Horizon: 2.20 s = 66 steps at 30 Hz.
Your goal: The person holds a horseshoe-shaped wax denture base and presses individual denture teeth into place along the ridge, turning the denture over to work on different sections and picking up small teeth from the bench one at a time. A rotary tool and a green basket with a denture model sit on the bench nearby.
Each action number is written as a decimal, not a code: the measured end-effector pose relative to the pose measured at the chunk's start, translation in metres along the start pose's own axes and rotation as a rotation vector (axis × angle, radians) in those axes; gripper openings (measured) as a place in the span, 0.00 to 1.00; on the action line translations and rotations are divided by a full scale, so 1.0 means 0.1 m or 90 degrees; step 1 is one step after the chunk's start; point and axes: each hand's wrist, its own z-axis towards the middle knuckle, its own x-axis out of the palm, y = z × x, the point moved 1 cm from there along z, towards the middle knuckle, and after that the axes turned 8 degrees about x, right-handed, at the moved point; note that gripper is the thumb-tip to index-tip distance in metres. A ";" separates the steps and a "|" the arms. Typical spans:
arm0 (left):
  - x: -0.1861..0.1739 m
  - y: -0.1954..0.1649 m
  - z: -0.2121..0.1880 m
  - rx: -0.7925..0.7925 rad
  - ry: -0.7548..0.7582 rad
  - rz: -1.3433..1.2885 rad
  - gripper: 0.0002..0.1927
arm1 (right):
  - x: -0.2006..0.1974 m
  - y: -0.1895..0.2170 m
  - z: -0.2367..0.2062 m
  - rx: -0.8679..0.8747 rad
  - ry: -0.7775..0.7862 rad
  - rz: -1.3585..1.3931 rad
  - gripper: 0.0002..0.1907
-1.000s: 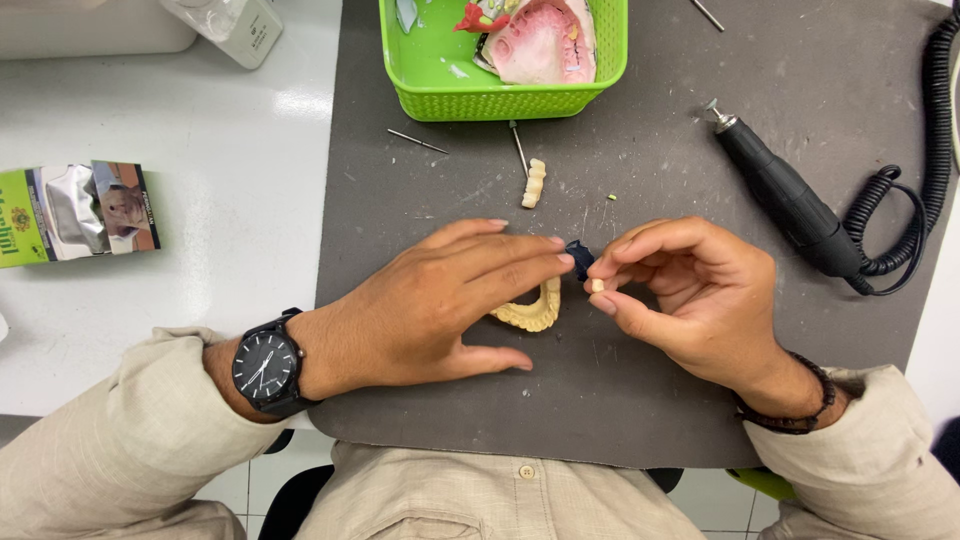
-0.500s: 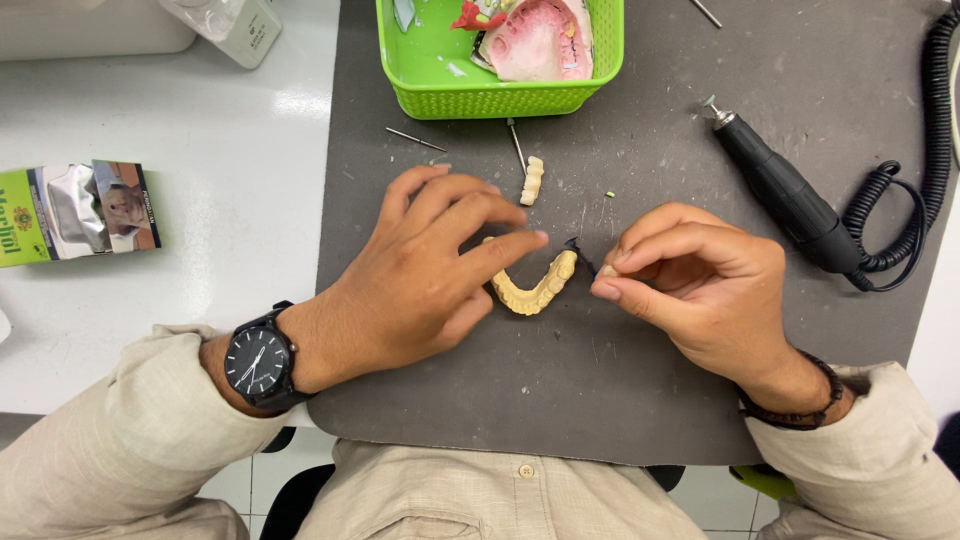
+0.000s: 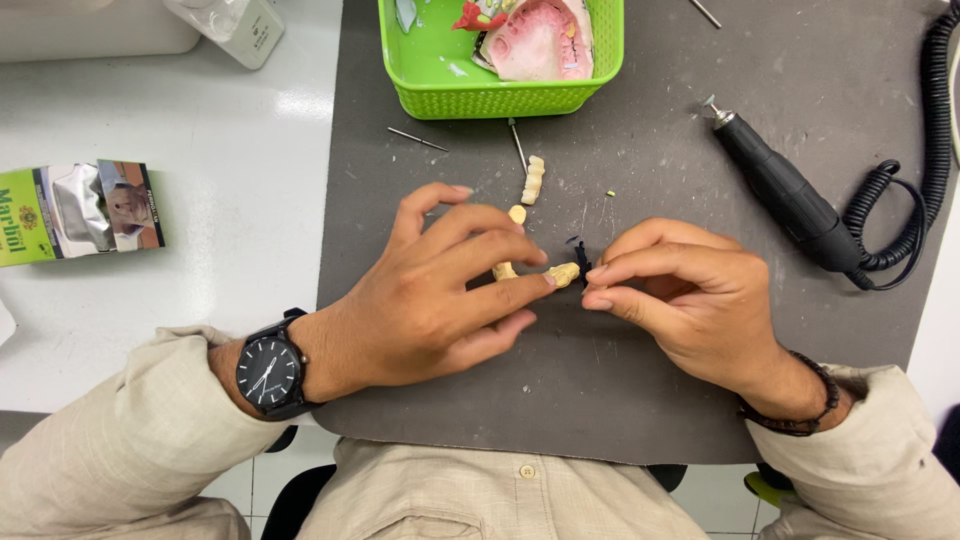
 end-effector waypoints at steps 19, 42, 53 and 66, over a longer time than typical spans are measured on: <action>0.08 -0.12 0.00 0.071 -0.003 -0.214 0.16 | 0.16 0.11 -0.07 -0.054 0.110 0.122 0.13; 0.01 -0.07 -0.01 -0.003 -0.055 -0.024 0.08 | 0.09 0.21 0.07 -0.241 -0.051 -0.279 0.17; 0.10 -0.03 -0.01 -0.031 -0.013 0.000 0.08 | 0.14 0.17 0.15 -0.269 -0.007 -0.359 0.19; 0.14 -0.01 -0.02 -0.026 -0.007 0.001 0.08 | 0.16 0.14 0.15 -0.272 0.006 -0.318 0.18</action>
